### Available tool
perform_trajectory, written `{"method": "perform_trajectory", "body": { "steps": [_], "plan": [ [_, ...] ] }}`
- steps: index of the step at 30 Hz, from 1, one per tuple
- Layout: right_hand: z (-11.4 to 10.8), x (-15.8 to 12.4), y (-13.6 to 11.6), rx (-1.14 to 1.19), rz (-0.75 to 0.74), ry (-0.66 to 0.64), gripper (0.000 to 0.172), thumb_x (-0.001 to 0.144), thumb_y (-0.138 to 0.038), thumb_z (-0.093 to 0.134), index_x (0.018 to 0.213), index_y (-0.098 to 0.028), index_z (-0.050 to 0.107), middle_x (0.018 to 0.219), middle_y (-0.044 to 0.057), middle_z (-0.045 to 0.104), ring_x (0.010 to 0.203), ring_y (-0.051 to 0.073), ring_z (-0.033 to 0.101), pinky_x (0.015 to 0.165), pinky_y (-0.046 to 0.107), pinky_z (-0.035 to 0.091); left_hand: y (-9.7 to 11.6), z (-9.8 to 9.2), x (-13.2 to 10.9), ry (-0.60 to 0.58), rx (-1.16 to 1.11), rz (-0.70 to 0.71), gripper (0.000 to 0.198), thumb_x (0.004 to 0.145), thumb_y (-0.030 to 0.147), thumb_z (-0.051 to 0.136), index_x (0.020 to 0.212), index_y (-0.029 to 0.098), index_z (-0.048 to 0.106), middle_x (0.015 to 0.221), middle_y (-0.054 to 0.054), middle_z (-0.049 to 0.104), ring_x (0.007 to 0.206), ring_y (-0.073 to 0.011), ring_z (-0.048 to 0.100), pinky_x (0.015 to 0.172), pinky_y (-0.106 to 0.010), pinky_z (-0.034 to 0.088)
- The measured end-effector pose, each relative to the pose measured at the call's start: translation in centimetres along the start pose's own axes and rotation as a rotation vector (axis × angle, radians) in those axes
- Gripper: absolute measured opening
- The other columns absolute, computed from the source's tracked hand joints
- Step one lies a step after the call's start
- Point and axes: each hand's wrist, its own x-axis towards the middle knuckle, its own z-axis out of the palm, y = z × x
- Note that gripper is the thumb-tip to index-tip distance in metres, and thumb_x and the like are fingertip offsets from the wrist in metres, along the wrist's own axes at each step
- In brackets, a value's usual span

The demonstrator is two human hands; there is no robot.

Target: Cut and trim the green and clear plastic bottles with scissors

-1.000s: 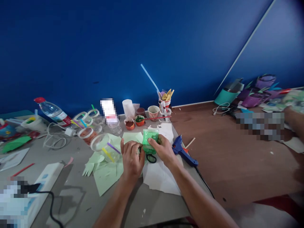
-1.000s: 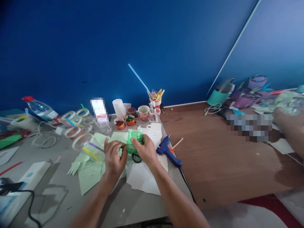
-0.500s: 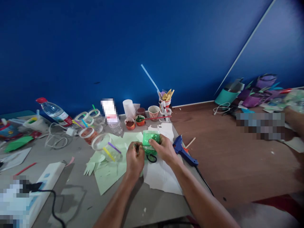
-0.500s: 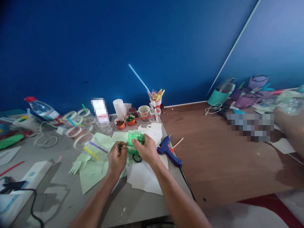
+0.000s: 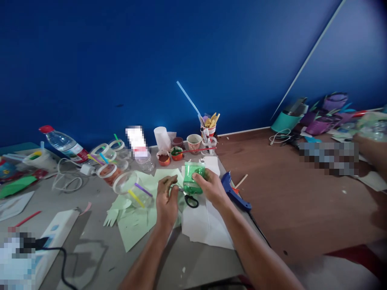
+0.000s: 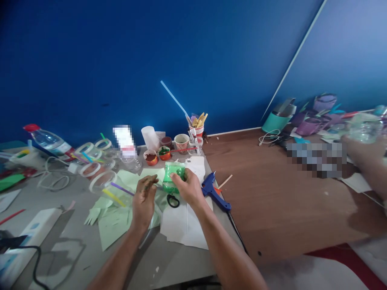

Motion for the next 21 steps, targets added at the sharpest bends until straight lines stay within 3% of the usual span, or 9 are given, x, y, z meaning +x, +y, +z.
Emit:
{"method": "perform_trajectory", "body": {
  "steps": [4,6,11,15,21],
  "plan": [
    [-0.2,-0.2,-0.5,-0.082,-0.012,0.013,0.03,0.073,-0.048,0.057,0.071,-0.018,0.054,0.06,-0.003,0.047,0.058,0.012,0.04,0.05,0.023,0.03,0.6,-0.1,-0.2,-0.082,0.333,0.306,0.022,0.089,0.025,0.052,0.105,0.022,0.068,0.098,-0.006,0.063,0.095,-0.0198,0.061,0.108,-0.048,0.033],
    [-0.2,-0.4,-0.9,-0.12,-0.017,-0.001,0.029,0.074,-0.047,0.057,0.07,-0.019,0.052,0.06,-0.004,0.046,0.058,0.012,0.039,0.051,0.023,0.03,0.8,-0.1,-0.3,-0.093,0.409,0.359,0.02,0.089,0.022,0.052,0.101,0.022,0.068,0.095,-0.005,0.064,0.092,-0.019,0.062,0.113,-0.051,0.025],
    [0.2,-0.7,-1.3,-0.258,-0.009,0.0,0.03,0.076,-0.047,0.055,0.067,-0.02,0.048,0.06,-0.004,0.045,0.058,0.013,0.04,0.053,0.024,0.03,0.9,-0.2,-0.3,-0.076,0.513,0.429,0.014,0.087,0.015,0.051,0.086,0.021,0.064,0.083,-0.002,0.065,0.083,-0.0169,0.062,0.114,-0.052,0.019],
    [0.3,-0.8,-1.3,-0.304,-0.016,-0.013,0.028,0.077,-0.046,0.054,0.069,-0.02,0.048,0.062,-0.003,0.047,0.06,0.013,0.042,0.054,0.024,0.031,0.6,-0.1,-0.2,-0.084,0.54,0.453,0.01,0.085,0.013,0.051,0.081,0.021,0.057,0.077,-0.001,0.06,0.078,-0.0171,0.058,0.113,-0.054,0.022],
    [0.4,-1.1,-1.5,-0.334,-0.036,-0.028,0.026,0.076,-0.044,0.054,0.071,-0.019,0.05,0.063,-0.003,0.05,0.059,0.013,0.043,0.054,0.025,0.032,0.1,0.2,-0.2,-0.075,0.404,0.355,0.011,0.084,0.012,0.046,0.079,0.021,0.048,0.074,0.001,0.053,0.073,-0.0156,0.055,0.106,-0.046,0.037]
  ]
}}
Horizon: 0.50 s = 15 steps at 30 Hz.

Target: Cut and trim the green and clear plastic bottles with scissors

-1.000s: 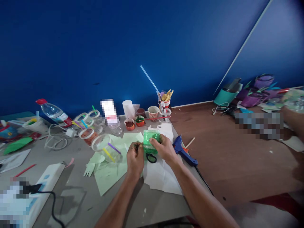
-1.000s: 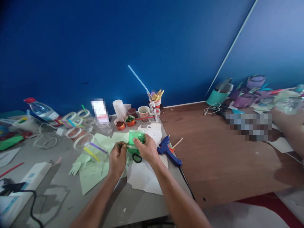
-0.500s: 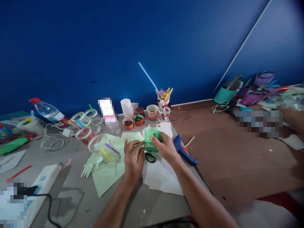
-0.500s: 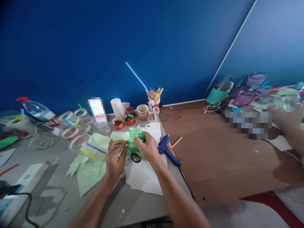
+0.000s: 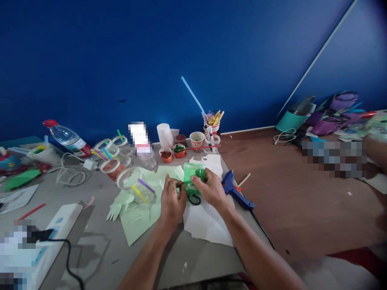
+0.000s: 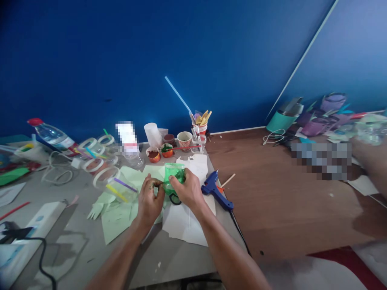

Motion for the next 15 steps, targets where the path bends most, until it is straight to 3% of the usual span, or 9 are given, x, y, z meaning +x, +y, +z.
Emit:
{"method": "perform_trajectory", "body": {
  "steps": [3,6,15],
  "plan": [
    [-0.1,-0.1,-0.2,-0.004,-0.001,0.014,0.026,0.075,-0.044,0.055,0.069,-0.019,0.05,0.062,-0.003,0.05,0.058,0.013,0.043,0.054,0.025,0.032,0.2,0.1,0.1,-0.004,-0.036,-0.144,0.01,0.082,0.014,0.046,0.075,0.021,0.049,0.074,-0.001,0.053,0.073,-0.0173,0.055,0.087,-0.039,0.047],
    [-0.2,-0.1,-0.4,-0.014,-0.013,0.016,0.024,0.075,-0.041,0.056,0.068,-0.019,0.051,0.061,-0.003,0.05,0.058,0.013,0.043,0.054,0.025,0.032,0.6,0.0,0.3,-0.05,-0.065,-0.352,0.009,0.081,0.019,0.046,0.074,0.02,0.052,0.075,-0.003,0.056,0.071,-0.0183,0.055,0.069,-0.032,0.045],
    [-0.1,0.3,0.5,0.126,-0.005,0.018,0.024,0.072,-0.041,0.058,0.067,-0.018,0.055,0.059,-0.002,0.051,0.057,0.013,0.043,0.051,0.024,0.032,1.1,0.4,0.6,-0.082,-0.391,-0.788,0.013,0.078,0.029,0.05,0.07,0.019,0.054,0.059,0.004,0.049,0.055,-0.0127,0.044,0.053,-0.025,0.034]
  ]
}}
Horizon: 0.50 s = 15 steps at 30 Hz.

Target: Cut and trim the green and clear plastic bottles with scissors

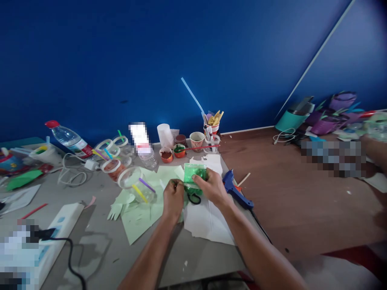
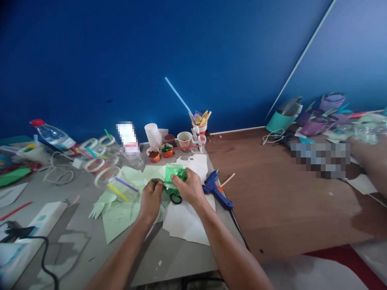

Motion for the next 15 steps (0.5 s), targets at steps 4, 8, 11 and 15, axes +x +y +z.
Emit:
{"method": "perform_trajectory", "body": {
  "steps": [4,8,11,15],
  "plan": [
    [0.2,0.3,0.7,0.112,0.029,-0.013,0.025,0.071,-0.042,0.058,0.069,-0.017,0.058,0.059,-0.001,0.053,0.057,0.013,0.044,0.049,0.023,0.031,-0.5,0.6,0.1,-0.039,-0.283,-0.072,0.016,0.076,0.032,0.053,0.068,0.018,0.051,0.061,0.004,0.049,0.057,-0.0114,0.046,0.055,-0.024,0.037],
    [0.3,0.4,0.8,0.235,0.082,-0.032,0.026,0.071,-0.042,0.059,0.071,-0.016,0.06,0.059,-0.001,0.055,0.056,0.013,0.046,0.05,0.024,0.034,0.0,1.0,-0.2,-0.087,-0.535,-0.149,0.022,0.07,0.037,0.061,0.066,0.018,0.05,0.061,0.004,0.047,0.058,-0.0095,0.047,0.057,-0.023,0.041],
    [0.2,0.4,0.5,0.361,0.108,-0.07,0.024,0.07,-0.041,0.061,0.072,-0.016,0.06,0.061,-0.001,0.057,0.056,0.013,0.048,0.052,0.025,0.038,0.6,1.1,-0.4,-0.093,-0.668,-0.212,0.028,0.062,0.038,0.069,0.064,0.017,0.05,0.061,0.005,0.048,0.057,-0.0084,0.048,0.058,-0.022,0.042],
    [-0.1,0.4,0.1,0.578,0.173,-0.129,0.025,0.068,-0.04,0.066,0.074,-0.016,0.061,0.064,-0.001,0.06,0.057,0.014,0.052,0.056,0.026,0.042,0.8,1.0,-0.5,-0.098,-0.728,-0.269,0.033,0.058,0.037,0.077,0.066,0.016,0.053,0.06,0.005,0.05,0.056,-0.008,0.05,0.058,-0.022,0.043]
  ]
}}
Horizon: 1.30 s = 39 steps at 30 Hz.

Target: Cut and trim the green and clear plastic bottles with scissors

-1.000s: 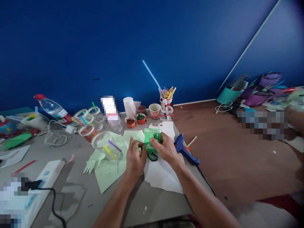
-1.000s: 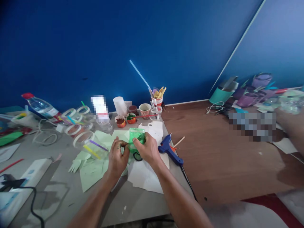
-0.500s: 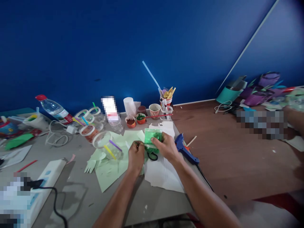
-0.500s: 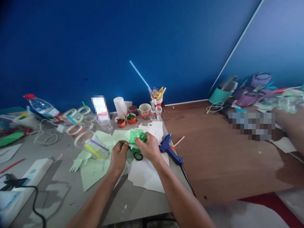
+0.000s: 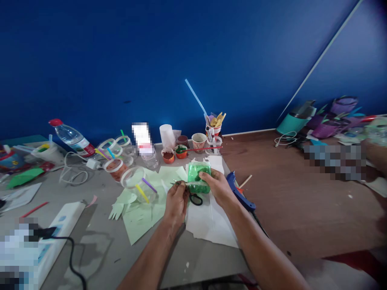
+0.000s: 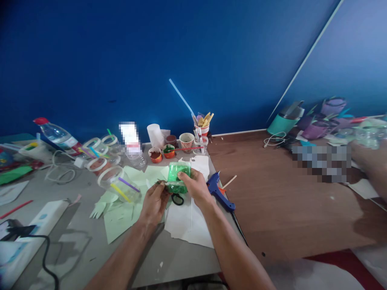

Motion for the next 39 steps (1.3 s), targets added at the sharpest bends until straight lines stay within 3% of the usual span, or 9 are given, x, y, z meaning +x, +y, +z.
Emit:
{"method": "perform_trajectory", "body": {
  "steps": [7,11,14,19,27,30,33,36,39],
  "plan": [
    [-0.4,0.1,0.1,0.007,-0.034,-0.009,0.026,0.073,-0.041,0.066,0.077,-0.016,0.062,0.069,0.0,0.061,0.063,0.014,0.055,0.061,0.026,0.043,0.0,-0.6,0.2,-0.081,-0.125,0.026,0.031,0.064,0.039,0.078,0.076,0.014,0.063,0.066,0.002,0.058,0.056,-0.0077,0.053,0.058,-0.022,0.045],
    [-0.8,0.3,-0.1,0.065,0.033,0.052,0.029,0.07,-0.044,0.067,0.075,-0.016,0.061,0.064,-0.001,0.059,0.058,0.014,0.053,0.057,0.026,0.042,-0.3,-1.1,0.3,-0.074,-0.089,0.105,0.037,0.072,0.042,0.071,0.099,0.018,0.064,0.085,-0.001,0.06,0.062,-0.009,0.058,0.067,-0.028,0.05],
    [-1.0,0.4,-0.2,0.096,0.053,0.05,0.031,0.069,-0.045,0.067,0.071,-0.016,0.059,0.062,-0.002,0.058,0.057,0.013,0.052,0.056,0.025,0.041,-0.4,-1.8,0.2,-0.11,0.16,0.287,0.034,0.078,0.04,0.066,0.107,0.022,0.063,0.093,-0.002,0.059,0.072,-0.0114,0.061,0.075,-0.031,0.051],
    [-0.7,0.3,-0.2,0.021,0.06,0.053,0.033,0.069,-0.048,0.066,0.073,-0.016,0.06,0.065,0.0,0.06,0.06,0.015,0.053,0.058,0.026,0.043,-0.3,-2.4,0.0,-0.106,0.706,0.666,0.022,0.084,0.031,0.06,0.102,0.022,0.069,0.103,-0.006,0.059,0.093,-0.0171,0.061,0.084,-0.031,0.049],
    [-0.3,0.0,-0.2,-0.169,0.046,0.064,0.034,0.069,-0.049,0.063,0.074,-0.016,0.063,0.061,-0.001,0.058,0.062,0.016,0.053,0.058,0.027,0.041,-0.2,-2.3,0.2,-0.102,0.877,0.894,0.009,0.085,0.019,0.056,0.083,0.019,0.065,0.083,-0.003,0.061,0.083,-0.0166,0.061,0.075,-0.03,0.05],
    [-0.5,0.3,0.1,-0.216,0.065,0.059,0.034,0.068,-0.05,0.063,0.071,-0.016,0.064,0.057,-0.001,0.057,0.061,0.016,0.053,0.058,0.027,0.041,-0.1,-2.4,0.2,-0.14,0.973,0.976,0.01,0.085,0.015,0.054,0.078,0.019,0.06,0.078,-0.002,0.06,0.079,-0.0161,0.059,0.087,-0.037,0.047],
    [-0.6,0.4,0.5,-0.251,0.076,0.038,0.035,0.069,-0.05,0.062,0.071,-0.015,0.064,0.057,-0.001,0.056,0.06,0.016,0.053,0.056,0.026,0.04,-0.3,-2.5,0.2,-0.14,1.104,1.078,0.01,0.083,0.011,0.054,0.078,0.02,0.056,0.076,-0.001,0.059,0.077,-0.0161,0.058,0.102,-0.046,0.036],
    [-0.7,0.4,0.9,-0.311,0.043,0.022,0.036,0.07,-0.051,0.062,0.073,-0.015,0.064,0.059,-0.001,0.057,0.06,0.015,0.052,0.054,0.025,0.038,-0.2,-2.5,0.2,-0.099,1.153,1.062,0.012,0.079,0.009,0.052,0.075,0.02,0.052,0.074,0.0,0.057,0.076,-0.0173,0.056,0.099,-0.046,0.036],
    [-0.7,0.3,1.2,-0.343,-0.013,0.02,0.035,0.07,-0.049,0.063,0.076,-0.015,0.065,0.063,-0.001,0.059,0.061,0.015,0.051,0.054,0.025,0.037,0.1,-2.2,0.3,-0.052,1.072,0.881,0.011,0.075,0.011,0.05,0.07,0.02,0.049,0.073,-0.001,0.055,0.075,-0.018,0.053,0.081,-0.036,0.044]
  ]
}}
